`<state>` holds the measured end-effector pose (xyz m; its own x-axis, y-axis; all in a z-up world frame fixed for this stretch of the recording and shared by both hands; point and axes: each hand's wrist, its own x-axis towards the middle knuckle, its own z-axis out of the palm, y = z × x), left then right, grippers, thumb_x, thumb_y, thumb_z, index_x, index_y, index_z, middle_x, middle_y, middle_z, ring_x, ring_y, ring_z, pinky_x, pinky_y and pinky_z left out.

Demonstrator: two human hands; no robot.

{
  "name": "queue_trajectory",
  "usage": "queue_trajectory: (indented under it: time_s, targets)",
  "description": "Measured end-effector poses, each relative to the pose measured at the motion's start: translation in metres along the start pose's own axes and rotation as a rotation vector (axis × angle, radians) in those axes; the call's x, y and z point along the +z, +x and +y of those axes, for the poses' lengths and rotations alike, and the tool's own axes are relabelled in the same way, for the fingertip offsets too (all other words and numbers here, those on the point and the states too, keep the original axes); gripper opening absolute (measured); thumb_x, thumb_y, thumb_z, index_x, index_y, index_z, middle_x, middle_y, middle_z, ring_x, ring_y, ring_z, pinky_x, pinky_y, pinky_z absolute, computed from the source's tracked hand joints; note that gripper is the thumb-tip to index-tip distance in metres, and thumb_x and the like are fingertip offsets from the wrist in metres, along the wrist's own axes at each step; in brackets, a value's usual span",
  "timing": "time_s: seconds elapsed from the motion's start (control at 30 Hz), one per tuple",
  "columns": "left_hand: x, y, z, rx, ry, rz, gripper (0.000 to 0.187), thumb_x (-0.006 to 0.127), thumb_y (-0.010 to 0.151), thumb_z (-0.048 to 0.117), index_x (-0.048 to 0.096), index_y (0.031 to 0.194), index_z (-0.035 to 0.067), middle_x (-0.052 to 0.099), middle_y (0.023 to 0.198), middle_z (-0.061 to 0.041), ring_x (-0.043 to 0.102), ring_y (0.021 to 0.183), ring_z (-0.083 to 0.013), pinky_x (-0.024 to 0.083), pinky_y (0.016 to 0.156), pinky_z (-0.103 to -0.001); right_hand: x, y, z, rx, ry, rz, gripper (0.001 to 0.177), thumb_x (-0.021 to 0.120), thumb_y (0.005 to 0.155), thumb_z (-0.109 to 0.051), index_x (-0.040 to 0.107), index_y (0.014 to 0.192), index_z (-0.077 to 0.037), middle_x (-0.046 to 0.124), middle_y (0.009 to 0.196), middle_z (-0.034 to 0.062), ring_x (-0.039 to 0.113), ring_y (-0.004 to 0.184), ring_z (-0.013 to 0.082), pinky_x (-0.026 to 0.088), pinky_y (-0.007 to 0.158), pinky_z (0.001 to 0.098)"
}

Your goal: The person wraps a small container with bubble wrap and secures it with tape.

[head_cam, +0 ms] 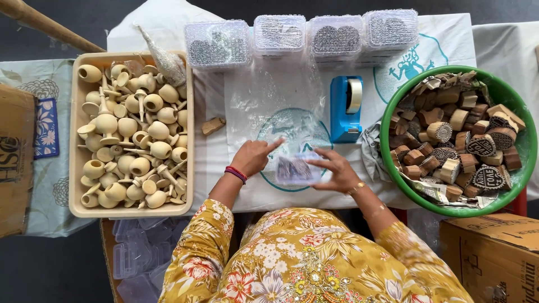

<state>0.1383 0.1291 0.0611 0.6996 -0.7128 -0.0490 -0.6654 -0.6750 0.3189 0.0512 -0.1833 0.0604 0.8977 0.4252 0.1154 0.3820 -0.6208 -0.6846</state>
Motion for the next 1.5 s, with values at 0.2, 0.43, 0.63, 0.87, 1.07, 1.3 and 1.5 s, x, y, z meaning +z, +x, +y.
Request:
queue_trajectory:
  time_s: [0.2,0.43,0.63,0.87,1.07,1.3,1.5]
  targets:
    - [0.028,-0.007,0.015,0.067,0.065,-0.118,0.065,0.059,0.098,0.015,0.038,0.156,0.035,0.066,0.087,-0.01,0.067,0.078,-0.0262,0.055,0.065,-0.041,-0.045,0.008,-0.048,-0.083,0.166,-0.042,0.071,0.091,0.065,-0.039,0.07,0.13,-0.019,0.06,0.142,0.0175,0.059,0.13,0.0343,0.049,0.106,0.045]
    - [0.106,-0.028,0.015,0.151,-0.036,0.098,0.062,0.055,0.091,0.007,0.049,0.15,0.024,0.068,0.103,-0.009,0.069,0.094,-0.0253,0.055,0.066,-0.041,0.024,0.089,-0.021,0.155,0.691,-0.092,0.064,0.077,0.08,-0.048,0.065,0.131,-0.013,0.066,0.127,0.0095,0.064,0.12,0.0231,0.053,0.103,0.0397]
    - [0.056,-0.039,0.038,0.005,-0.041,-0.099,0.067,0.056,0.087,0.008,0.048,0.151,0.027,0.068,0.105,-0.011,0.066,0.096,-0.0311,0.056,0.078,-0.044,0.071,0.089,0.042,0.417,0.929,-0.01,0.048,0.066,0.095,-0.048,0.066,0.126,-0.011,0.068,0.115,0.0038,0.06,0.112,0.0142,0.046,0.101,0.0305]
    - [0.054,-0.031,0.015,-0.325,-0.624,0.269,0.03,0.053,0.099,0.011,0.062,0.128,0.014,0.07,0.096,-0.017,0.069,0.087,-0.0356,0.054,0.08,-0.045,0.062,0.086,0.037,0.503,0.859,-0.002,0.048,0.065,0.094,-0.05,0.064,0.123,-0.012,0.066,0.112,0.0023,0.057,0.11,0.0138,0.042,0.099,0.03]
    - [0.07,-0.008,-0.015,-0.54,-0.774,0.466,0.016,0.056,0.097,0.007,0.065,0.11,0.007,0.07,0.1,-0.012,0.071,0.082,-0.0289,0.057,0.077,-0.04,0.057,0.091,0.042,0.586,0.845,0.003,0.053,0.059,0.095,-0.057,0.062,0.125,-0.013,0.063,0.115,0.004,0.056,0.109,0.016,0.043,0.099,0.0301]
    - [0.063,-0.016,-0.017,-0.641,-0.269,0.175,0.078,0.082,0.079,0.038,0.05,0.148,0.019,0.051,0.125,-0.014,0.069,0.091,-0.0323,0.057,0.08,-0.043,0.056,0.074,0.061,0.656,0.864,-0.013,0.054,0.058,0.095,-0.056,0.056,0.131,-0.017,0.059,0.117,-0.0011,0.053,0.11,0.0127,0.042,0.095,0.0272]
    - [0.023,-0.025,0.008,-0.821,-0.149,-0.147,0.119,0.081,0.07,0.065,0.026,0.162,0.014,0.046,0.134,-0.018,0.07,0.093,-0.0314,0.06,0.078,-0.04,0.059,0.051,0.056,0.452,0.767,-0.078,0.05,0.055,0.098,-0.054,0.061,0.122,-0.011,0.061,0.106,0.0032,0.054,0.101,0.015,0.042,0.091,0.0282]
